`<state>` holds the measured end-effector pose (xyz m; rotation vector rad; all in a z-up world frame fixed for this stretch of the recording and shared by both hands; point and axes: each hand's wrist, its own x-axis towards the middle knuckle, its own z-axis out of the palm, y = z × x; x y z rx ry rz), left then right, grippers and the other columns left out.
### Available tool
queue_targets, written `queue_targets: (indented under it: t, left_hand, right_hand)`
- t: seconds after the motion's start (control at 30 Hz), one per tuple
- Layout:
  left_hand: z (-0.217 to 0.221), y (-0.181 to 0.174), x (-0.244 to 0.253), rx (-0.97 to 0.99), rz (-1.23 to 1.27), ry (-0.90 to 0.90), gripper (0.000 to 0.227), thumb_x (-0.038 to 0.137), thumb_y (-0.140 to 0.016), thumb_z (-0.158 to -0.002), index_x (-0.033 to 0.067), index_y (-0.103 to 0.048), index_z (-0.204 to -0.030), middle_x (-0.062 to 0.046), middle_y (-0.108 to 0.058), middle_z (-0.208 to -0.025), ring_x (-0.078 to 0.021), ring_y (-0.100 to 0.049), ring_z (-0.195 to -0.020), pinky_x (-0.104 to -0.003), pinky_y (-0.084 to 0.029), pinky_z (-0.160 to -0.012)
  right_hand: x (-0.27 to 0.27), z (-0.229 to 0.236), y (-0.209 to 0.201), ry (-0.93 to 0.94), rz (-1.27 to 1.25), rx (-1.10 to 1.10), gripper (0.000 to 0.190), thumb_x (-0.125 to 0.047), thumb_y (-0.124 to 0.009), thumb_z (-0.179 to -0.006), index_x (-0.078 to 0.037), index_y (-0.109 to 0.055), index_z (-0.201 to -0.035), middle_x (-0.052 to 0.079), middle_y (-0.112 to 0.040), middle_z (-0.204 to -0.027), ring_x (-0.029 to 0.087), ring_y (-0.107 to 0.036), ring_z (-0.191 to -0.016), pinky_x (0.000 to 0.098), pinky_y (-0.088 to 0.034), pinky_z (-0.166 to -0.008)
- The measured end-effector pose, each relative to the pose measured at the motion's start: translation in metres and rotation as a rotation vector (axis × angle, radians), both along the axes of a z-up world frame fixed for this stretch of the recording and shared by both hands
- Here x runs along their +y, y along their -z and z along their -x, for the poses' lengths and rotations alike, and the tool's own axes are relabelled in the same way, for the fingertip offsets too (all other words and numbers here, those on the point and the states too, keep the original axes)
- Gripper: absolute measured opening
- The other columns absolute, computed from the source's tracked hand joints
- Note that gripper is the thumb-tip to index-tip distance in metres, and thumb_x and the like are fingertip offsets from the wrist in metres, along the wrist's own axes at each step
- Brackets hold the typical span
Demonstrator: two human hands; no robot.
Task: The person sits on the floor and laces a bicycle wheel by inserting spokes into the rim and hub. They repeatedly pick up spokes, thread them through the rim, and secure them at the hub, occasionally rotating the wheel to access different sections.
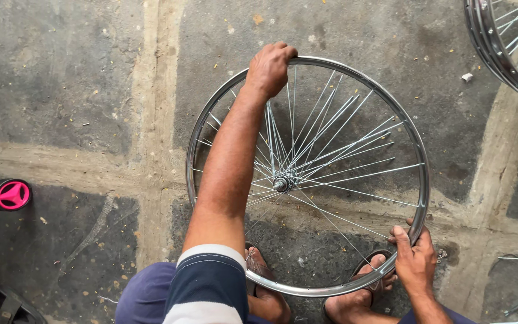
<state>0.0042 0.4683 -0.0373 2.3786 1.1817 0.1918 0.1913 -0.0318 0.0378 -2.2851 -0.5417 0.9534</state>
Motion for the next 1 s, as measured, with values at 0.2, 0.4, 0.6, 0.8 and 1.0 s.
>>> queue_targets:
  t: [0.2, 0.4, 0.6, 0.8, 1.0]
  left_hand:
    - [-0.010, -0.007, 0.003, 0.160, 0.080, 0.023, 0.031, 0.003, -0.046, -0.103, 0.0159, -0.072, -0.112, -0.003, -0.066, -0.097, -0.0196, -0.060, -0.092, -0.035, -0.051, -0.086]
    - [-0.023, -0.012, -0.005, 0.075, -0.088, 0.047, 0.034, -0.007, -0.049, -0.086, 0.0096, -0.071, -0.105, -0.009, -0.066, -0.104, -0.0253, -0.060, -0.097, -0.040, -0.050, -0.088]
    - [-0.080, -0.021, -0.025, 0.030, -0.020, 0.248, 0.026, -0.002, -0.048, -0.095, 0.0073, -0.070, -0.106, -0.011, -0.068, -0.106, -0.0278, -0.063, -0.102, -0.042, -0.051, -0.092]
    - [-0.091, -0.011, -0.019, 0.112, -0.005, 0.250, 0.020, -0.005, -0.049, -0.090, 0.0004, -0.067, -0.097, -0.017, -0.066, -0.104, -0.0315, -0.064, -0.099, -0.044, -0.052, -0.089]
    - [-0.102, 0.006, -0.006, 0.170, 0.061, 0.297, 0.023, -0.008, -0.055, -0.083, 0.0036, -0.072, -0.093, -0.017, -0.070, -0.105, -0.0310, -0.066, -0.101, -0.042, -0.054, -0.092]
  right_hand:
    - [-0.002, -0.001, -0.002, 0.000, 0.055, 0.013, 0.046, -0.030, -0.063, -0.103, -0.001, -0.055, -0.137, 0.012, -0.075, -0.099, 0.020, -0.073, -0.092, 0.0324, -0.058, -0.081]
    - [0.004, -0.004, -0.002, 0.008, -0.011, 0.023, 0.049, -0.033, -0.064, -0.101, 0.000, -0.056, -0.136, 0.012, -0.075, -0.098, 0.020, -0.074, -0.090, 0.0332, -0.059, -0.079]
    - [0.004, -0.004, -0.004, -0.007, -0.007, -0.017, 0.049, -0.035, -0.064, -0.101, 0.000, -0.058, -0.135, 0.012, -0.075, -0.096, 0.020, -0.075, -0.090, 0.0335, -0.058, -0.079]
    - [0.003, -0.002, -0.007, -0.019, -0.022, -0.028, 0.048, -0.033, -0.065, -0.100, 0.000, -0.058, -0.134, 0.012, -0.075, -0.095, 0.021, -0.076, -0.089, 0.0336, -0.059, -0.077]
    - [0.003, -0.005, -0.005, -0.008, -0.030, -0.012, 0.050, -0.033, -0.066, -0.099, 0.000, -0.058, -0.135, 0.013, -0.074, -0.096, 0.021, -0.076, -0.089, 0.0337, -0.059, -0.077]
